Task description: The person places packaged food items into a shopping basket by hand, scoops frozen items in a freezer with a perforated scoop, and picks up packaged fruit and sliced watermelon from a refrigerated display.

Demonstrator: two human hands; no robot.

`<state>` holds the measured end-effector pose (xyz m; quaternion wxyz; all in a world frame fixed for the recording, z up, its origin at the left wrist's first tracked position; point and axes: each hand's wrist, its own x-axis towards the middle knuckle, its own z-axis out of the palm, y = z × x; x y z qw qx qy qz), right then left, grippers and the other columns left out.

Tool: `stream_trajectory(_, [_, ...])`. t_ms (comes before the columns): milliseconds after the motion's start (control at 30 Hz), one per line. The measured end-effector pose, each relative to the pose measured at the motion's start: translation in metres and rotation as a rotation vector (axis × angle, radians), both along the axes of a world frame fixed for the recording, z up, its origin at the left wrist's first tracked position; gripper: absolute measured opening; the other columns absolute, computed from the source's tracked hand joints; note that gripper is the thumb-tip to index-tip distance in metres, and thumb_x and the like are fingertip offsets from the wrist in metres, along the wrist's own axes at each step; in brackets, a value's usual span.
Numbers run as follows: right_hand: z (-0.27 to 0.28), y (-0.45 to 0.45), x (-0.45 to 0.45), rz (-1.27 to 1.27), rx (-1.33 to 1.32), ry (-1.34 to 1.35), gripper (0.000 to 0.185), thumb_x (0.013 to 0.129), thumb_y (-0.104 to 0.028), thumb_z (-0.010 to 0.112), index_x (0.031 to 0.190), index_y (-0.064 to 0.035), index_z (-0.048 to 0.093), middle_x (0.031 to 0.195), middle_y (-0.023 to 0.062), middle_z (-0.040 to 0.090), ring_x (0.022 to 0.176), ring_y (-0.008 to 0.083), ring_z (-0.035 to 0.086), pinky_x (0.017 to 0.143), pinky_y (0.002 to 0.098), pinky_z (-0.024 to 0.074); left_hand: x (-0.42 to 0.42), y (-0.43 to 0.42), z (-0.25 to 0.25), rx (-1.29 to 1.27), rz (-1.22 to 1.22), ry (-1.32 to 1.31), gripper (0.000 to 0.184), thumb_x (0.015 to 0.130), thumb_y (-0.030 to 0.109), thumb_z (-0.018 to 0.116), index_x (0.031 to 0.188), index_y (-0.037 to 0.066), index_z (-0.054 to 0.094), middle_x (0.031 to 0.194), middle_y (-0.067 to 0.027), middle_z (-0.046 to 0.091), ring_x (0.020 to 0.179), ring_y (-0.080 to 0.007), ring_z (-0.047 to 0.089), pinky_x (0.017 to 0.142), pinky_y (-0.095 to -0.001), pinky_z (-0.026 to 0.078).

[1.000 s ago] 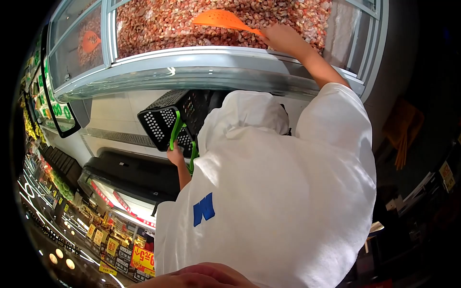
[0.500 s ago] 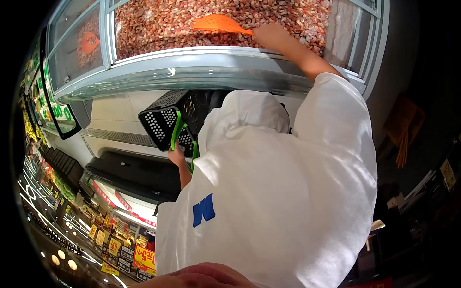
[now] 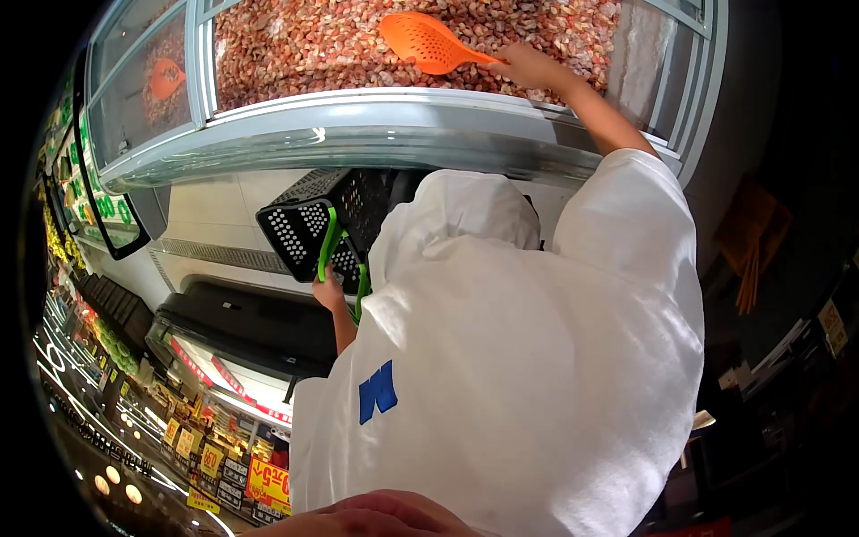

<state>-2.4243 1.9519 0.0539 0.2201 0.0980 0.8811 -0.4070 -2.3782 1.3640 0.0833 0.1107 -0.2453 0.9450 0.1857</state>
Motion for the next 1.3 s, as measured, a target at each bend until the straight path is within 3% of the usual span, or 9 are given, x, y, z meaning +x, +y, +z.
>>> stream_trajectory(200, [-0.002,0.001,0.006,0.001,-0.071,0.059,0.03,0.086,-0.028,0.048,0.083,-0.0013,0.061,0.053,0.0092,0.048,0.045,0.0165,0.041,0.046,0.0343,0.0338,-0.001,0.003,0.003,0.046,0.025,-0.012,0.039,0.069,0.036,0.062,0.071,-0.003,0.061,0.053,-0.011,0.054,0.048,-0.0241,0.05,0.049,-0.0373,0.037])
stream_trajectory(367, [-0.011,0.002,0.005,-0.078,-0.176,-0.04,0.029,0.087,-0.028,0.047,0.088,-0.0014,0.058,0.054,0.0008,0.044,0.049,0.0093,0.039,0.046,0.0273,0.0335,-0.002,0.006,0.006,0.034,0.041,-0.03,0.035,0.069,0.032,0.062,0.071,-0.003,0.061,0.051,-0.0082,0.052,0.046,-0.0191,0.048,0.047,-0.0341,0.036])
stream_trajectory(533, [0.002,0.002,0.006,-0.129,-0.209,0.0,0.031,0.086,-0.03,0.047,0.084,-0.0017,0.059,0.055,0.0039,0.046,0.049,0.0113,0.042,0.047,0.0295,0.0332,-0.001,-0.001,0.0,0.048,0.041,-0.023,0.034,0.07,0.03,0.062,0.072,-0.004,0.061,0.05,-0.0073,0.051,0.044,-0.0167,0.047,0.045,-0.0319,0.036])
stream_trajectory(600, [0.001,0.005,0.007,-0.113,-0.21,0.041,0.031,0.086,-0.03,0.047,0.083,-0.0018,0.058,0.055,0.0035,0.046,0.049,0.0112,0.041,0.047,0.029,0.0331,0.0,-0.004,-0.003,0.023,0.038,-0.035,0.039,0.069,0.036,0.061,0.074,-0.002,0.061,0.055,-0.0131,0.054,0.05,-0.0245,0.05,0.051,-0.0372,0.038])
stream_trajectory(800, [-0.003,0.006,0.01,-0.177,-0.194,0.082,0.03,0.087,-0.031,0.046,0.08,-0.0032,0.057,0.055,0.0008,0.045,0.05,0.0095,0.04,0.047,0.0271,0.0329,0.001,-0.006,-0.003,0.034,0.052,-0.066,0.04,0.07,0.038,0.061,0.076,-0.002,0.062,0.059,-0.0155,0.056,0.054,-0.0281,0.053,0.054,-0.0386,0.039])
stream_trajectory(867, [0.004,0.003,0.008,-0.279,-0.308,0.019,0.027,0.088,-0.027,0.046,0.085,-0.0028,0.057,0.054,-0.0036,0.041,0.048,0.0046,0.034,0.044,0.0207,0.0282,0.0,-0.008,-0.005,0.026,0.085,-0.068,0.04,0.07,0.037,0.06,0.076,-0.002,0.062,0.06,-0.0162,0.057,0.055,-0.0287,0.054,0.055,-0.0388,0.04])
stream_trajectory(900, [0.009,0.002,0.006,-0.295,-0.285,-0.008,0.029,0.087,-0.031,0.046,0.082,-0.0035,0.056,0.054,-0.0016,0.044,0.048,0.007,0.039,0.046,0.0251,0.0324,0.0,-0.007,-0.004,0.019,0.074,-0.069,0.04,0.07,0.037,0.06,0.076,-0.002,0.062,0.06,-0.0167,0.057,0.056,-0.0293,0.054,0.055,-0.0391,0.04])
stream_trajectory(1100, [0.007,-0.006,-0.009,-0.438,-0.49,0.001,0.028,0.088,-0.029,0.045,0.082,-0.0034,0.055,0.051,-0.0027,0.04,0.043,0.0047,0.037,0.041,0.0222,0.0305,0.001,-0.005,-0.003,0.007,0.101,-0.092,0.041,0.069,0.038,0.06,0.077,-0.002,0.061,0.062,-0.0187,0.057,0.059,-0.0323,0.055,0.056,-0.0399,0.04])
stream_trajectory(1300, [-0.016,-0.024,-0.035,-0.343,-0.363,-0.007,0.03,0.087,-0.031,0.046,0.085,-0.0029,0.056,0.053,-0.0009,0.045,0.046,0.0079,0.042,0.044,0.026,0.0353,0.003,-0.01,-0.008,-0.009,0.057,-0.061,0.041,0.069,0.039,0.06,0.076,-0.002,0.061,0.061,-0.0192,0.056,0.058,-0.034,0.055,0.055,-0.0409,0.04])
